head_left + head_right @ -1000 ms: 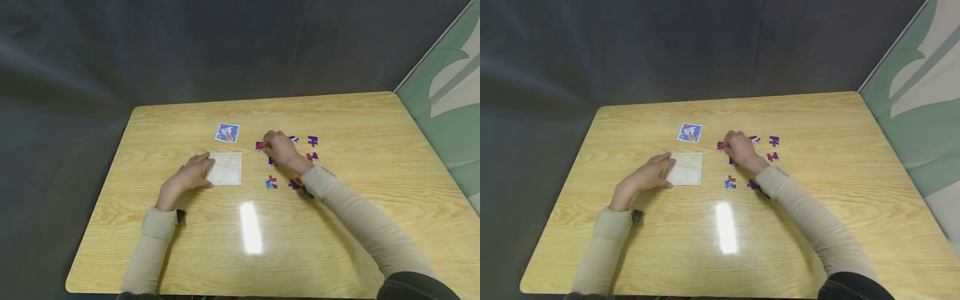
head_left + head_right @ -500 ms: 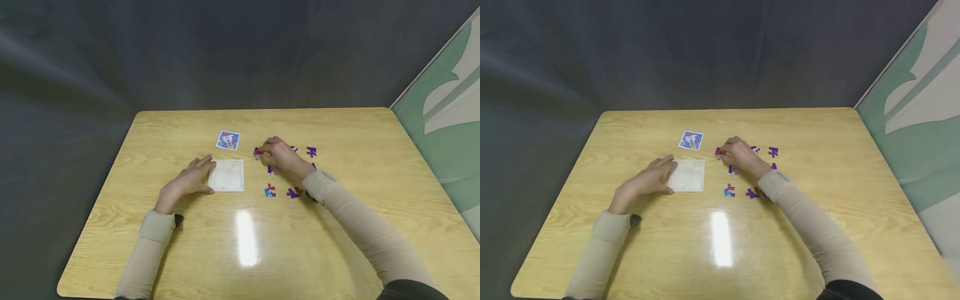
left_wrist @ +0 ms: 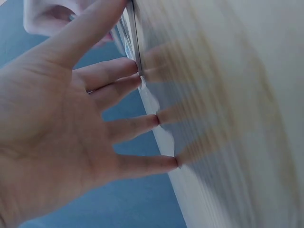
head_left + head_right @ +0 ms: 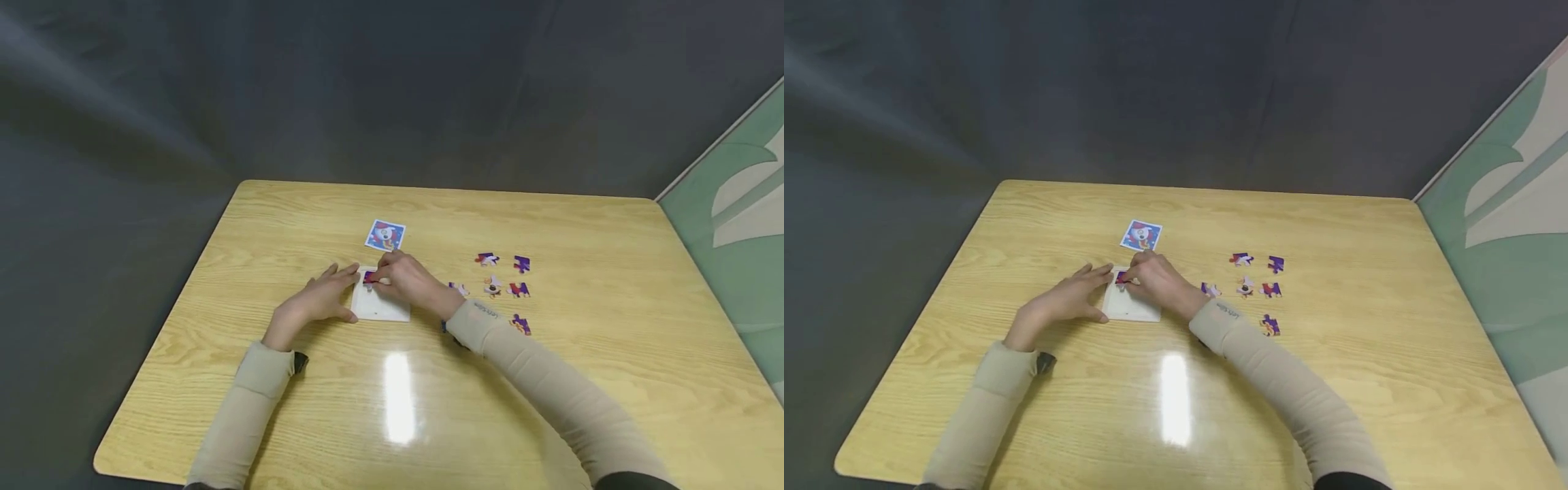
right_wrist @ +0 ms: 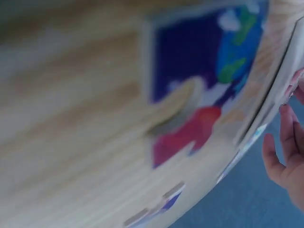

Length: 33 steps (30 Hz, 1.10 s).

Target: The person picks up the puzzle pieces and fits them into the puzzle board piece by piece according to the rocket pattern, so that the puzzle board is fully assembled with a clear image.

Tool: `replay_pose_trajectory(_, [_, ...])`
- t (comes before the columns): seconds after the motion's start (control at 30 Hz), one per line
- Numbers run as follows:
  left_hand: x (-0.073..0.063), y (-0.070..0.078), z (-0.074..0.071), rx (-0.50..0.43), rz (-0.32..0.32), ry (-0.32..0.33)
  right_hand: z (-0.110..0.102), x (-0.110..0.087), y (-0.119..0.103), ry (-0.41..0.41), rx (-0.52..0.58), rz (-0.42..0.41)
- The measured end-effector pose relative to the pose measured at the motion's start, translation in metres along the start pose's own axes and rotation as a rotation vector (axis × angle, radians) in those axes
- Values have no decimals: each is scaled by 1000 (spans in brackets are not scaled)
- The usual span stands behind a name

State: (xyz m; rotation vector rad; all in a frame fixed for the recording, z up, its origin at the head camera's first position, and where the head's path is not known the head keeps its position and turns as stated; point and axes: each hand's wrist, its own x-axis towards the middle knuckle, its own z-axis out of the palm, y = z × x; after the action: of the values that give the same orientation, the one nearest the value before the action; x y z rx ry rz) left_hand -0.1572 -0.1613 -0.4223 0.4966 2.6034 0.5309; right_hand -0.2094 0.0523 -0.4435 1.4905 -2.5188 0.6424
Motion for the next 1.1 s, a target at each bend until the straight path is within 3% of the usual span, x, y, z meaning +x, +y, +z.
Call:
replay_pose_trajectory(0.3, [3, 3, 2, 10, 8, -4, 7, 6, 4, -71, -82, -21])
replay_pose_trajectory(0.6, [1, 2, 0, 2, -5, -4, 3, 13, -2, -135, -116, 32])
replay_pose_trajectory(0.73, [-4, -1, 1, -19, -21, -1, 1, 15, -3, -139, -132, -9])
replay_pose_trajectory(0.83, [-6, -1, 4, -39, -31, -6, -11, 6, 4, -88, -103, -31])
replay_pose_trajectory(0.9, [-5, 0, 6, -46, -31, -8, -25, -7, 15, 2, -67, -16])
replay_pose_trajectory(1.03, [-7, 1, 7, -56, -32, 6, -55, -51, 57, 219, -56, 68])
replay_pose_trajectory(1.1, [-10, 1, 8, -52, -40, 6, -66, -78, 78, 265, -62, 133])
